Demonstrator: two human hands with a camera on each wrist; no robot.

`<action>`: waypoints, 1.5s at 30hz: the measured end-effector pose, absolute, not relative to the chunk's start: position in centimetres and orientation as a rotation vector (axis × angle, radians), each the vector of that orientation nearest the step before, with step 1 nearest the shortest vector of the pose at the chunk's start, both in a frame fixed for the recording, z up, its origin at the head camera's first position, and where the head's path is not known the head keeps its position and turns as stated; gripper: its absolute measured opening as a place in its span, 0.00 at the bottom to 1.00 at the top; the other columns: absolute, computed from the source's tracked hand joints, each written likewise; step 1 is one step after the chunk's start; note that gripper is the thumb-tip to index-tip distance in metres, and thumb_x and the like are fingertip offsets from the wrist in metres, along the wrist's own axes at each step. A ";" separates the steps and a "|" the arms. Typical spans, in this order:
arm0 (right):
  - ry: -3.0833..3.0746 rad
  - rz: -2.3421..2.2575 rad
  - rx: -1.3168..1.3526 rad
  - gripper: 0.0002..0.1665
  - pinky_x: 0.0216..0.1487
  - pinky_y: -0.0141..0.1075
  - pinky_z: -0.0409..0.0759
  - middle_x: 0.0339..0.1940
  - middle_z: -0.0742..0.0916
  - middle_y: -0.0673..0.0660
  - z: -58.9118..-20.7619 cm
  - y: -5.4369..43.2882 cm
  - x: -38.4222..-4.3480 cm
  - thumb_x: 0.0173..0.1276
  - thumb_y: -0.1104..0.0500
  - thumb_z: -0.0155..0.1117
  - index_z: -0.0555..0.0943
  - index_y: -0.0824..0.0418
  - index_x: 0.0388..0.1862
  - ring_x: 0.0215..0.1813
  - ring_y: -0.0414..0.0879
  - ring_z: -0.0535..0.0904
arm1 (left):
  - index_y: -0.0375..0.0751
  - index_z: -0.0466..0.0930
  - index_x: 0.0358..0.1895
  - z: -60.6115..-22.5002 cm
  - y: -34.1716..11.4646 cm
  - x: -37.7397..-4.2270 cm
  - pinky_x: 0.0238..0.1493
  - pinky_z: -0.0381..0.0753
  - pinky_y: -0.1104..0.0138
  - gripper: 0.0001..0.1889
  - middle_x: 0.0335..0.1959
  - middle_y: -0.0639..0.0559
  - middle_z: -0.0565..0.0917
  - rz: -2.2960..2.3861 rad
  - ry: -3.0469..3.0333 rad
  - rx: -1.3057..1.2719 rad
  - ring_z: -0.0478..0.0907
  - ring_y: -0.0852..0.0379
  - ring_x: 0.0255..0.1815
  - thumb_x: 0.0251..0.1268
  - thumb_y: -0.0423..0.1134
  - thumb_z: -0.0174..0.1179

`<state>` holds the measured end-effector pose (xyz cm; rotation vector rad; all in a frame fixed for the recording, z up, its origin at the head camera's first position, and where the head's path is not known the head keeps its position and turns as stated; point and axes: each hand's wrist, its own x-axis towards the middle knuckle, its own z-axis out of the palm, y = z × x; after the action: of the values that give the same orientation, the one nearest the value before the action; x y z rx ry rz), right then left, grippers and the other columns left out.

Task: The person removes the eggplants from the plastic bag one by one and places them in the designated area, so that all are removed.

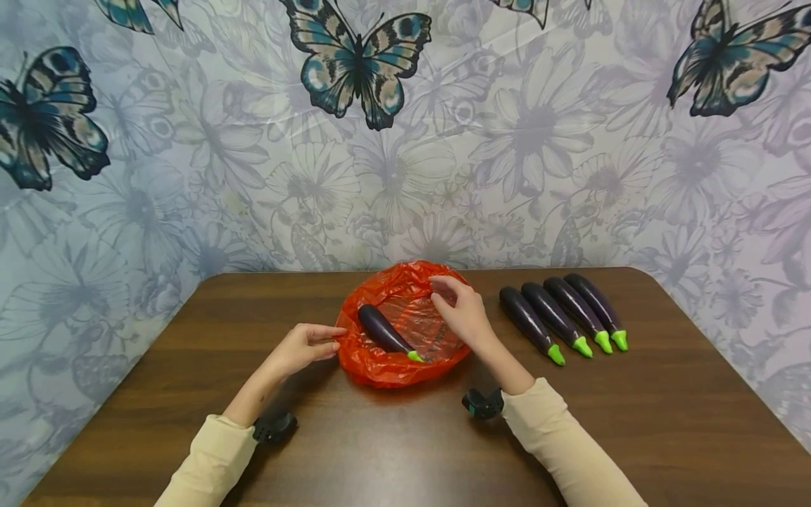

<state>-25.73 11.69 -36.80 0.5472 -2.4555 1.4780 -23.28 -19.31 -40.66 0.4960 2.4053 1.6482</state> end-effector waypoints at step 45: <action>-2.785 1.322 0.826 0.25 0.46 0.45 0.79 0.47 0.82 0.64 -40.7 6.7 -24.8 0.59 0.66 0.68 0.76 0.66 0.57 0.45 0.54 0.81 | 0.20 0.74 0.53 -40.5 -19.1 -23.0 0.41 0.81 0.62 0.16 0.48 0.31 0.78 1.664 2.410 0.481 0.81 0.46 0.43 0.61 0.22 0.57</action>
<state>-24.81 6.66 -40.70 0.8262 -2.7854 1.3222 -23.02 -19.13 -40.45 0.4808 2.4104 1.6638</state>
